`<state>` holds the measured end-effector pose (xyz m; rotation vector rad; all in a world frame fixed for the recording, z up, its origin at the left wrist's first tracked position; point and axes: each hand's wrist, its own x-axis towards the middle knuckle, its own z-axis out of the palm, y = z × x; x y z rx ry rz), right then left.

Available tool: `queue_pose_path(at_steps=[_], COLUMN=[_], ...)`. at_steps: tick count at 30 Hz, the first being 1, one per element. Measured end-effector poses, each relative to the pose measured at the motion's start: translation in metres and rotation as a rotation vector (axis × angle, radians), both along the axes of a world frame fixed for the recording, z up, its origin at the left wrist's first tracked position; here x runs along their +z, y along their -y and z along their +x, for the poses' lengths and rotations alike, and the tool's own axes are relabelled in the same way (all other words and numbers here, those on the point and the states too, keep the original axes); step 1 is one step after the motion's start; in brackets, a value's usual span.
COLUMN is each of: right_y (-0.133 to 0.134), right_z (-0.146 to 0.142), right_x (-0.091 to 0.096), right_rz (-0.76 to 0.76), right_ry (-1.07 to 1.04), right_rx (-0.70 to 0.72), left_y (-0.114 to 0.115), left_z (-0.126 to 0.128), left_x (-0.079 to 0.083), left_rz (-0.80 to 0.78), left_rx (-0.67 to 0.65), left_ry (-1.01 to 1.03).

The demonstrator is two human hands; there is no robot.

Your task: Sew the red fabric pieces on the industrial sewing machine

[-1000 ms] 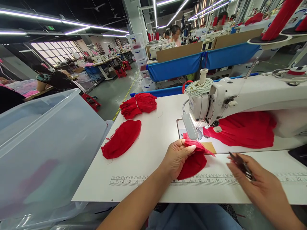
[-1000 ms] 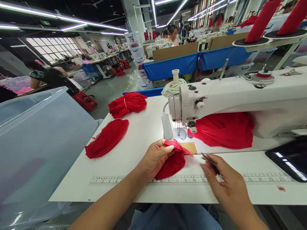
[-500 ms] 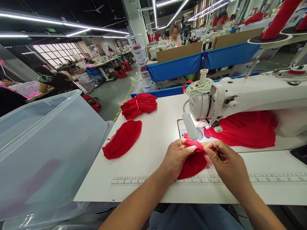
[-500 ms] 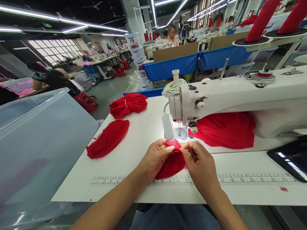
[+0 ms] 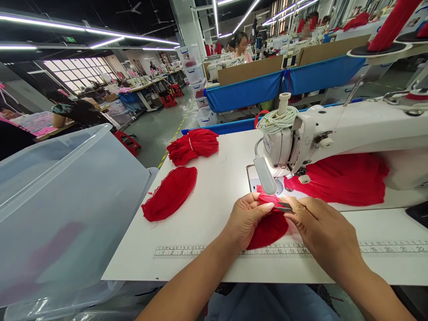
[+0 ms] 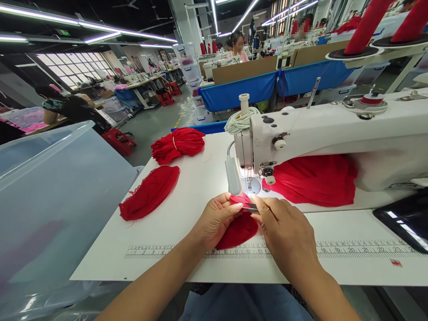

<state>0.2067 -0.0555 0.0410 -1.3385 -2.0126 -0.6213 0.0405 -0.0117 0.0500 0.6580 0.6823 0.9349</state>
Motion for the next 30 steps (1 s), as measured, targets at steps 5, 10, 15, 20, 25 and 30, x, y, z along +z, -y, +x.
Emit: queue_pose_path(at_steps=[5,10,15,20,25,30], right_y=[-0.002,0.003,0.017,0.036,0.04,0.025], right_z=[0.0,0.0,0.026,0.067,0.069,0.023], right_x=[0.0,0.003,-0.009,-0.033,-0.03,-0.011], right_rz=[-0.001,-0.032,-0.139,-0.231,-0.244,-0.274], right_ry=[0.015,-0.097,-0.071,0.057,-0.024,-0.548], right_rx=[0.0,0.015,-0.084,-0.177,-0.115,0.031], left_y=[-0.001,0.0,0.001,0.001,0.001,0.0], left_z=[0.0,-0.001,-0.002,-0.001,-0.001,-0.001], left_x=[0.0,0.0,0.002,0.003,0.002,0.002], left_rz=[-0.004,-0.009,0.018,0.051,0.06,0.056], left_rx=[-0.001,0.0,0.0,-0.027,-0.03,-0.014], left_ry=[-0.005,-0.014,0.015,-0.006,-0.019,-0.023])
